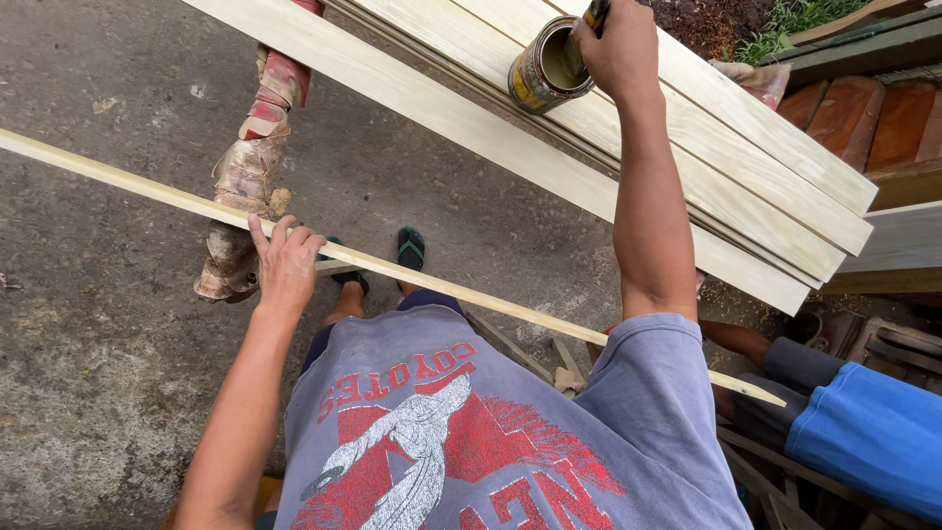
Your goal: The person applies a light-colored finish to a long wooden plank using a paintbrush. They repeatedly dip the brush into a can held in the left hand and stroke the plank from one end to the other, covering the surface evenly.
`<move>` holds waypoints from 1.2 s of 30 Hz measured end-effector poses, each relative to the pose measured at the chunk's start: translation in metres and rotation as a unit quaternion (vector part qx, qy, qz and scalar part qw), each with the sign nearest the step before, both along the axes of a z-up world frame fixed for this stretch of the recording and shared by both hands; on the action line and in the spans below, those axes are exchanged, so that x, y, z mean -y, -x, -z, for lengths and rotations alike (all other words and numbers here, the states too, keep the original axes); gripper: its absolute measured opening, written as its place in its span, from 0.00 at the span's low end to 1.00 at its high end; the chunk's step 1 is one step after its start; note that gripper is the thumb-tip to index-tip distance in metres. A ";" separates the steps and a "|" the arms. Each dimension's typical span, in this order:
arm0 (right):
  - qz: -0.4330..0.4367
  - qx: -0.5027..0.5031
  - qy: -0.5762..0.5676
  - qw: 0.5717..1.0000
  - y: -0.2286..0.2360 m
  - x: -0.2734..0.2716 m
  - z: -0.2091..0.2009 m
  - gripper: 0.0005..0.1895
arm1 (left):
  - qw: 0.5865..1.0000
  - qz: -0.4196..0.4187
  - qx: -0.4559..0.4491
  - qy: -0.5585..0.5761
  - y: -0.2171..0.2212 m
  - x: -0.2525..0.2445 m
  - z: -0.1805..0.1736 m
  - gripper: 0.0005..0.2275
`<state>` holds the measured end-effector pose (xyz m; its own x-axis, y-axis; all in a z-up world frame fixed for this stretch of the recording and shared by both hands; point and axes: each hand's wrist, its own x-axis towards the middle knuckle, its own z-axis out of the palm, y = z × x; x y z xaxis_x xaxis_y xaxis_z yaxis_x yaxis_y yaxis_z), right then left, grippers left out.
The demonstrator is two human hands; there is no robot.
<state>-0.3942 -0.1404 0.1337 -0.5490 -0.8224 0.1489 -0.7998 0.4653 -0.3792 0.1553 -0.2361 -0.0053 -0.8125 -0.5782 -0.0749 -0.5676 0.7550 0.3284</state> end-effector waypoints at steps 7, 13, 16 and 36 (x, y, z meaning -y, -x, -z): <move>-0.043 -0.028 0.041 0.998 -0.005 -0.003 -0.022 0.14 | 1.000 -0.001 -0.001 0.007 0.000 0.000 0.000 0.11; 0.019 0.046 0.064 0.997 -0.003 -0.028 -0.048 0.11 | 1.000 0.009 -0.006 0.013 -0.003 0.001 0.004 0.11; 0.058 0.092 0.066 0.992 0.000 -0.043 -0.055 0.13 | 1.000 0.015 -0.008 0.012 -0.002 0.003 0.007 0.10; 0.259 0.487 0.508 0.661 -0.170 -0.213 0.018 0.13 | 0.994 0.105 -0.010 0.038 -0.026 0.063 -0.005 0.13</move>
